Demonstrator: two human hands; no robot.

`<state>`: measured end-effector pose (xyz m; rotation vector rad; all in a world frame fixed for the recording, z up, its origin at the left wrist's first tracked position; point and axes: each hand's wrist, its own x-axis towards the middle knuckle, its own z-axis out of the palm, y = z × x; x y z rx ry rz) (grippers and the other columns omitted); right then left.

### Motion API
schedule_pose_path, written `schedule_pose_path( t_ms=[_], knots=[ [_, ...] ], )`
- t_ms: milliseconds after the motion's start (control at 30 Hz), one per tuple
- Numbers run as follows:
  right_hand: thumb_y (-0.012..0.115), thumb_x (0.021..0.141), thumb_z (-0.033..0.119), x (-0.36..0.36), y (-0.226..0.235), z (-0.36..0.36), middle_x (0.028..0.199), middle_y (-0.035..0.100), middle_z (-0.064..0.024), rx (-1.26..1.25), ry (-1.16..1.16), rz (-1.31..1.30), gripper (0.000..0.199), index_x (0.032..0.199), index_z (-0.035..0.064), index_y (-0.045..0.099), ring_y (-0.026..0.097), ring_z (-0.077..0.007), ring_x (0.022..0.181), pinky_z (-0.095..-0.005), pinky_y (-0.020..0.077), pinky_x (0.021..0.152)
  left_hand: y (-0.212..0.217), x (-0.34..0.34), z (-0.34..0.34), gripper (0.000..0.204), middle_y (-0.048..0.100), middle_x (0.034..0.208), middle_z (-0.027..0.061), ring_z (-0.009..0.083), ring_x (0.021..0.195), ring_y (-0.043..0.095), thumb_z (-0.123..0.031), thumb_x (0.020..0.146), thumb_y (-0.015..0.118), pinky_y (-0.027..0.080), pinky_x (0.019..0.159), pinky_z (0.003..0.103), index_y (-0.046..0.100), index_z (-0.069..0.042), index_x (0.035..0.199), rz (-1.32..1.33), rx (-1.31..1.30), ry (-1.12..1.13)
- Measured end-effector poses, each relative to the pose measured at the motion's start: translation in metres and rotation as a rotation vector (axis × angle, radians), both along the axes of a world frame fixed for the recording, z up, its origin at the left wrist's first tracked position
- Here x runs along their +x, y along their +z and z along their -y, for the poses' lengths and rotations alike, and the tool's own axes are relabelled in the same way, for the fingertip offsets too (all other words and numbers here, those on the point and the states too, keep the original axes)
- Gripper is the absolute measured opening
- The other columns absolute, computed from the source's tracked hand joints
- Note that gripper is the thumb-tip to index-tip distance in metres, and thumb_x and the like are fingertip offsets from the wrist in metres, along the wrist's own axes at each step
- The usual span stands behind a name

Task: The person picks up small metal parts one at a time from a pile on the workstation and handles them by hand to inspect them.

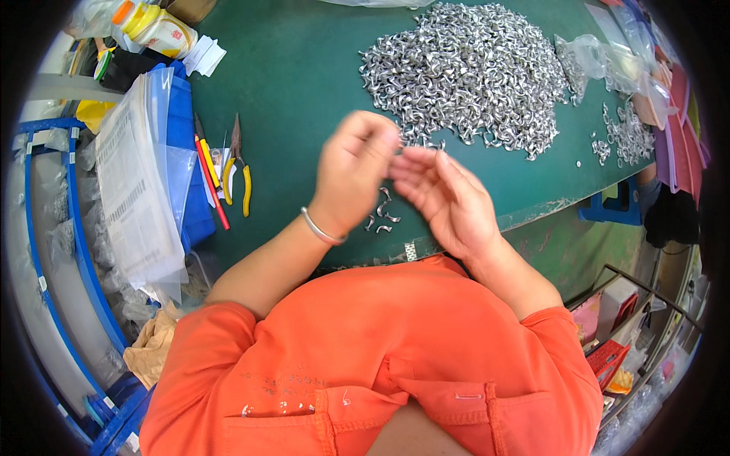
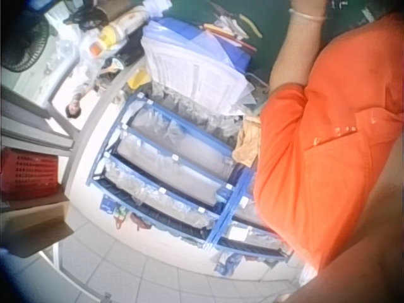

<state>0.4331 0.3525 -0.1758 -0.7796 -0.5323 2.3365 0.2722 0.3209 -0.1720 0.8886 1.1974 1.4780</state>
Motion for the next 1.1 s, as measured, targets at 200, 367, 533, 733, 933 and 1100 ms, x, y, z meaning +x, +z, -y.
schedule_pose_path(
  t_ms=[200, 367, 533, 733, 933, 1100],
  knots=[
    [0.039, 0.103, 0.033, 0.016, -0.006, -0.005, 0.107, 0.062, -0.0107, -0.314, -0.071, -0.247, 0.035, 0.109, 0.0033, 0.058, 0.060, -0.0203, 0.096, -0.0337, 0.0500, 0.085, 0.019, 0.024, -0.007, 0.015, 0.060, 0.093, 0.0083, 0.0269, 0.088, 0.059, -0.007, 0.075, 0.072, 0.047, 0.079, 0.037, 0.063, -0.008, 0.087, -0.872, 0.569, -0.162],
    [0.049, 0.099, 0.020, 0.039, -0.004, -0.016, 0.088, 0.060, -0.0075, -0.122, -0.149, -0.036, 0.021, 0.099, 0.0017, 0.059, 0.054, -0.0149, 0.070, -0.0274, 0.0442, 0.060, -0.010, -0.013, -0.027, 0.011, 0.059, 0.085, 0.0079, 0.0267, 0.083, 0.059, -0.003, 0.074, 0.071, 0.046, 0.075, 0.036, 0.067, -0.006, 0.084, -1.108, 0.271, 0.077],
    [0.049, 0.098, 0.019, 0.038, 0.000, -0.018, 0.082, 0.057, -0.0048, -0.042, -0.149, 0.024, 0.019, 0.098, 0.0025, 0.059, 0.050, -0.0135, 0.065, -0.0264, 0.0387, 0.056, -0.024, -0.021, -0.028, 0.010, 0.060, 0.086, 0.0082, 0.0256, 0.081, 0.059, -0.004, 0.075, 0.071, 0.048, 0.073, 0.036, 0.067, -0.005, 0.084, -1.178, 0.135, -0.001],
    [0.049, 0.098, 0.019, 0.039, -0.007, -0.013, 0.081, 0.057, -0.0040, -0.030, -0.134, 0.035, 0.020, 0.097, 0.0027, 0.060, 0.049, -0.0134, 0.064, -0.0272, 0.0379, 0.057, -0.024, -0.029, -0.027, 0.008, 0.060, 0.087, 0.0091, 0.0231, 0.076, 0.060, -0.001, 0.077, 0.067, 0.049, 0.068, 0.032, 0.067, -0.003, 0.085, -1.067, 0.107, 0.034],
    [0.049, 0.098, 0.019, 0.037, -0.007, -0.012, 0.081, 0.057, -0.0042, -0.025, -0.130, 0.035, 0.020, 0.097, 0.0025, 0.060, 0.049, -0.0134, 0.063, -0.0271, 0.0378, 0.057, -0.017, -0.028, -0.030, 0.011, 0.059, 0.086, 0.0087, 0.0239, 0.079, 0.060, -0.004, 0.078, 0.069, 0.049, 0.071, 0.033, 0.068, -0.004, 0.088, -1.101, 0.136, 0.029],
    [0.049, 0.098, 0.020, 0.035, -0.006, -0.010, 0.080, 0.056, -0.0043, -0.028, -0.130, 0.060, 0.021, 0.096, 0.0021, 0.060, 0.049, -0.0136, 0.063, -0.0272, 0.0374, 0.056, -0.026, -0.026, -0.030, 0.011, 0.059, 0.088, 0.0081, 0.0269, 0.085, 0.059, -0.005, 0.076, 0.071, 0.048, 0.075, 0.036, 0.068, -0.004, 0.086, -1.173, 0.088, -0.051]
  ],
)
